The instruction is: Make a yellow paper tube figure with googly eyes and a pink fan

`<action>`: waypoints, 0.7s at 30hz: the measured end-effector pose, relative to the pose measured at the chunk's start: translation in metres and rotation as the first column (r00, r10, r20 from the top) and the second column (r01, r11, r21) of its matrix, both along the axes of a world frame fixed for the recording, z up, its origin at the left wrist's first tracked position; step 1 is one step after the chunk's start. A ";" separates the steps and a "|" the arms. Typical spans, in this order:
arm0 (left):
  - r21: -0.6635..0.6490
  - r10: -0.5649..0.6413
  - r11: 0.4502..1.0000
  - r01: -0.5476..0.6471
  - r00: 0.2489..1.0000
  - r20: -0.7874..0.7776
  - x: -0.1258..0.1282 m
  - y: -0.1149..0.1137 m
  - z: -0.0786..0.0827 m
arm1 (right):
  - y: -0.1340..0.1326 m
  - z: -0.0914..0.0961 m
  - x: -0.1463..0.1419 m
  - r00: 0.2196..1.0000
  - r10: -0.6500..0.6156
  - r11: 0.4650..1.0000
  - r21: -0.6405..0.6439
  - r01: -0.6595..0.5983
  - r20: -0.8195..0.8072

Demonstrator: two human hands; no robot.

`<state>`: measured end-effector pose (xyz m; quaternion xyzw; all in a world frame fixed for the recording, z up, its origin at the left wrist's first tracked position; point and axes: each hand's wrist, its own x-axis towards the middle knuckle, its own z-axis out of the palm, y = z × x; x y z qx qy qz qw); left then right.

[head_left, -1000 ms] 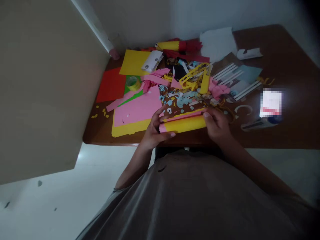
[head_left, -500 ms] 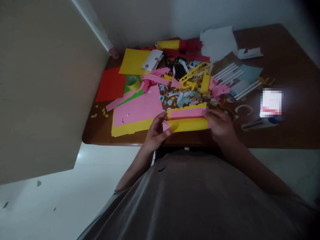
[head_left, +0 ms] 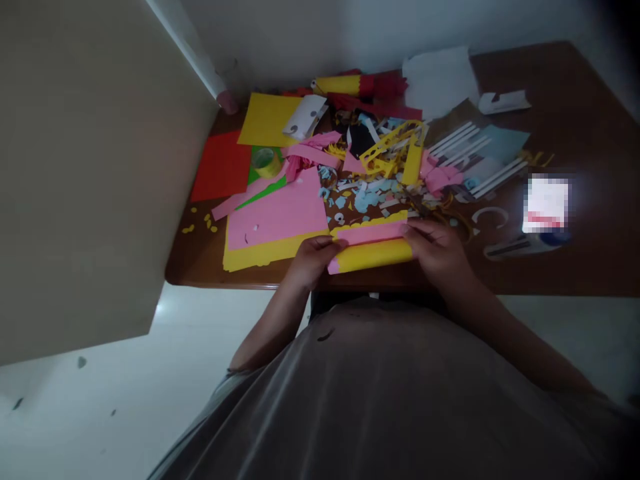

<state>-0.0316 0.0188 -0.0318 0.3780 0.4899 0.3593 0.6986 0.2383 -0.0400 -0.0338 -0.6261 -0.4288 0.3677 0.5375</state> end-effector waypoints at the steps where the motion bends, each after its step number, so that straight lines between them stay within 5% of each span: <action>1: 0.039 0.005 0.999 -0.004 1.000 -0.016 0.001 0.000 0.001 | -0.001 0.002 0.000 1.000 0.006 1.000 0.006 -0.006 0.014; 9: 0.258 0.074 0.964 -0.058 0.996 -0.053 0.012 -0.008 0.002 | -0.001 0.003 -0.003 0.999 -0.025 0.999 0.036 0.024 0.037; 17: 0.129 0.174 0.974 -0.188 0.978 0.112 0.016 -0.003 0.005 | -0.001 -0.009 -0.009 0.949 0.062 0.996 -0.039 -0.078 -0.309; 21: 0.074 0.206 0.973 -0.219 0.966 0.157 0.016 0.001 0.009 | 0.000 -0.006 -0.009 0.949 0.092 0.994 -0.033 -0.107 -0.302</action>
